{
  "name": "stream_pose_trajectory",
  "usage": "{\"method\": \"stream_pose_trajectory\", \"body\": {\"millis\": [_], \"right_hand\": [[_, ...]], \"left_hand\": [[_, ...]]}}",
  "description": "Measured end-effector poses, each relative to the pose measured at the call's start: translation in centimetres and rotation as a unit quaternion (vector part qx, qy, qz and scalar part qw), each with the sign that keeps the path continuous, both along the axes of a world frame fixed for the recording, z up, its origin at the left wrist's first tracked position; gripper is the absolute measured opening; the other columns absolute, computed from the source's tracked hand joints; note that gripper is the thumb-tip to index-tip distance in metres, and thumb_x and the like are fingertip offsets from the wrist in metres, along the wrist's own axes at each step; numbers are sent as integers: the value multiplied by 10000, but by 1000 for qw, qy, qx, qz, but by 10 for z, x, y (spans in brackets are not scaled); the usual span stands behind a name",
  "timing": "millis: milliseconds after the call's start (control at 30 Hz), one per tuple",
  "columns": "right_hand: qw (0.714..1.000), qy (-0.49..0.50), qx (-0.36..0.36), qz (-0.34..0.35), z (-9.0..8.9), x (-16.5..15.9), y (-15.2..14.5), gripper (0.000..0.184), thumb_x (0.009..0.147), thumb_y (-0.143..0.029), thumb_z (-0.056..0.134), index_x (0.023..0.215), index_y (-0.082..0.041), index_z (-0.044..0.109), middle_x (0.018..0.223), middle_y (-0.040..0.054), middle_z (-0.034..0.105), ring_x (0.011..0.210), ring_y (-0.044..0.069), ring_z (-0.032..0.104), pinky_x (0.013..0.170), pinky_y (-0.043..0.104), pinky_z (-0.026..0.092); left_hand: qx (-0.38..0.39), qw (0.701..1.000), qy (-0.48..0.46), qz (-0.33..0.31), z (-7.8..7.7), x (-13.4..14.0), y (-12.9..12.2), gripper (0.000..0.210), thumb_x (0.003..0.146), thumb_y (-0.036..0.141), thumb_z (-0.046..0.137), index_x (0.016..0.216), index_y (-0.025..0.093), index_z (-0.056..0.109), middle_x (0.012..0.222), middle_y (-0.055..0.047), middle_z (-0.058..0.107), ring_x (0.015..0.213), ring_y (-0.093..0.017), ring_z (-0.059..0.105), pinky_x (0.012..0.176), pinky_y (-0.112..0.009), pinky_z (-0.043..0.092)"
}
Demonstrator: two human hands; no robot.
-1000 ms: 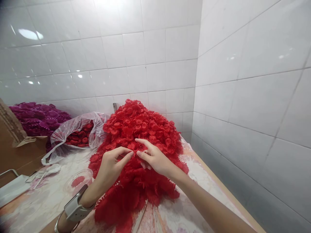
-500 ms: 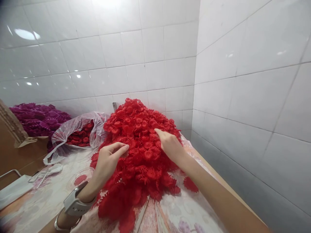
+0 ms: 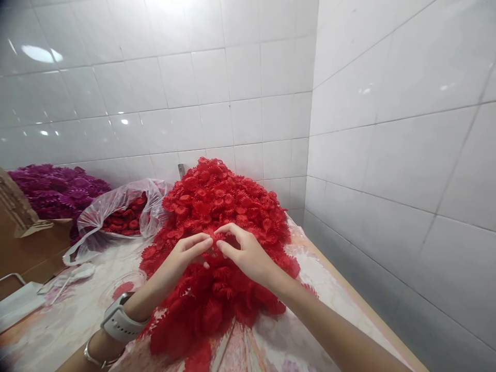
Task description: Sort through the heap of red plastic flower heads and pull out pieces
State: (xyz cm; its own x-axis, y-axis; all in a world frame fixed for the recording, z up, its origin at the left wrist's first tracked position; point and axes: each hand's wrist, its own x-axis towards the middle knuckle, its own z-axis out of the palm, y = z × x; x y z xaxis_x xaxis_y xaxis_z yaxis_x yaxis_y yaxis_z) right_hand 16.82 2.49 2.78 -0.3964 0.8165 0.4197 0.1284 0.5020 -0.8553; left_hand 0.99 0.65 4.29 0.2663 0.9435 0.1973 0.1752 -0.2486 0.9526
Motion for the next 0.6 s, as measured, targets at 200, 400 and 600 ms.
{"method": "stream_pose_trajectory", "body": {"millis": [200, 400, 600], "right_hand": [[995, 62, -76, 26, -4, 0, 6, 234, 847, -346, 411, 995, -183, 490, 656, -38, 476, 514, 78, 367, 483, 221, 315], [995, 64, -78, 7, -14, 5, 21, 308, 808, -316, 461, 1056, -140, 512, 676, -13, 540, 464, 62, 387, 455, 216, 327], [997, 24, -66, 20, -16, 4, 19, 284, 818, -385, 474, 928, -142, 572, 525, -45, 497, 364, 52, 357, 346, 188, 251]], "left_hand": [[116, 977, 86, 157, -14, -4, 10, 220, 766, 347, 522, 767, 142, 602, 751, -26, 626, 736, -169, 583, 683, -285, 454], [299, 864, 273, 298, -22, -4, 14, 394, 749, 191, 549, 1136, 135, 506, 1155, -137, 551, 1095, -278, 481, 913, -462, 348], [304, 925, 181, 138, -15, 0, 4, 141, 813, 253, 507, 905, 198, 600, 934, -33, 644, 886, -163, 587, 804, -287, 440]]}}
